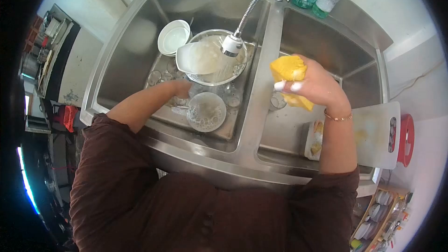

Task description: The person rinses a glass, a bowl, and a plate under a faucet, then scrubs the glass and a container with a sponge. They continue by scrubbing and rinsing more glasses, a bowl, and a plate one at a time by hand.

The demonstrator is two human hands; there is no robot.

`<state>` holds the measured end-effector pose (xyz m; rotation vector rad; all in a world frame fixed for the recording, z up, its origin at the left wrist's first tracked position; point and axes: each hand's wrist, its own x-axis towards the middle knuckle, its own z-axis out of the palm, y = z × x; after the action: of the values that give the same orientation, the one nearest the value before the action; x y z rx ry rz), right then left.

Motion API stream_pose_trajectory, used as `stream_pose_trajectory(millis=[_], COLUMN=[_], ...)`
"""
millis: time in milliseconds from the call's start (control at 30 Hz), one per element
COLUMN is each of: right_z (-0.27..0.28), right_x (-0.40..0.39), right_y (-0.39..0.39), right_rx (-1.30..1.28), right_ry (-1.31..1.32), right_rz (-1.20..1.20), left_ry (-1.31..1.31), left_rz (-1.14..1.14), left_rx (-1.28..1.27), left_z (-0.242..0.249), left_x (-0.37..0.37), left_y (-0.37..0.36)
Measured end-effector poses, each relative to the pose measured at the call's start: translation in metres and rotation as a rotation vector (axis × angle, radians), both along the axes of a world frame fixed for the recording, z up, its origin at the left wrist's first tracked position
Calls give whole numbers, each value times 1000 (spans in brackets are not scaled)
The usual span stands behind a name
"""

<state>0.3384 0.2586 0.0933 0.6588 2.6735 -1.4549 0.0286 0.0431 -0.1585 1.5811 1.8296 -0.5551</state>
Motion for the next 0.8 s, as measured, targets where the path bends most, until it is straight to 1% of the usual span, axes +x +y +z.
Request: stream_pose_trajectory(millis=[33,67,100,133,167,200,233,267,300,333,400,433,500,533,600,633,700,733,800], right_z=[6,11,18,25,27,26,25,23,21,19,17,16,13,11,5,2,1,2,0], right_x=[0,-1,-2,-4,-7,-12,-16,-19,-23,-28,-36,-40,-48,-51,-56,-58,-62,-64,-64], right_y=[-8,-16,-26,-37,-45,-50,-54,-58,-62,-66,-73,-78,-88,-92,-100,-103,-109,-110,-111], right_rx=[-75,-151,-151,-231,-313,-315,-244,-172,-173,-144,-115,-85,-56,-89,-122,-123,-119,-87,-55], right_ry=[76,153,154,140,126,127,116,103,104,86,69,75,85,103,123,103,87,43,-3], right_rz=[-10,-18,-24,-24,-22,-24,10,42,36,36,34,51,71,74,69,77,79,87,94], left_ry=[76,109,142,143,150,159,161,152,142,143,43,43,-126,-121,-133,-129,-220,-217,-150], left_rz=[-60,14,90,86,139,192,187,228,269,265,363,361,221,224,263,259,247,243,811], left_rx=[-21,-17,-15,-18,-18,-16,-17,-94,-171,-171,-482,-486,-684,-683,-863,-865,-813,-811,-793], left_z=[-33,5,47,48,48,50,60,72,78,74,54,39,8,-10,-35,-18,23,36,48], left_x=[-24,-18,-10,-14,-21,-26,-24,-19,-16,-17,-26,-31,-45,-50,-56,-48,-32,-28,-22], left_y=[-5,-9,-17,-24,-34,-40,-41,-39,-36,-34,-27,-24,-19,-18,-14,-13,-15,-19,-28])
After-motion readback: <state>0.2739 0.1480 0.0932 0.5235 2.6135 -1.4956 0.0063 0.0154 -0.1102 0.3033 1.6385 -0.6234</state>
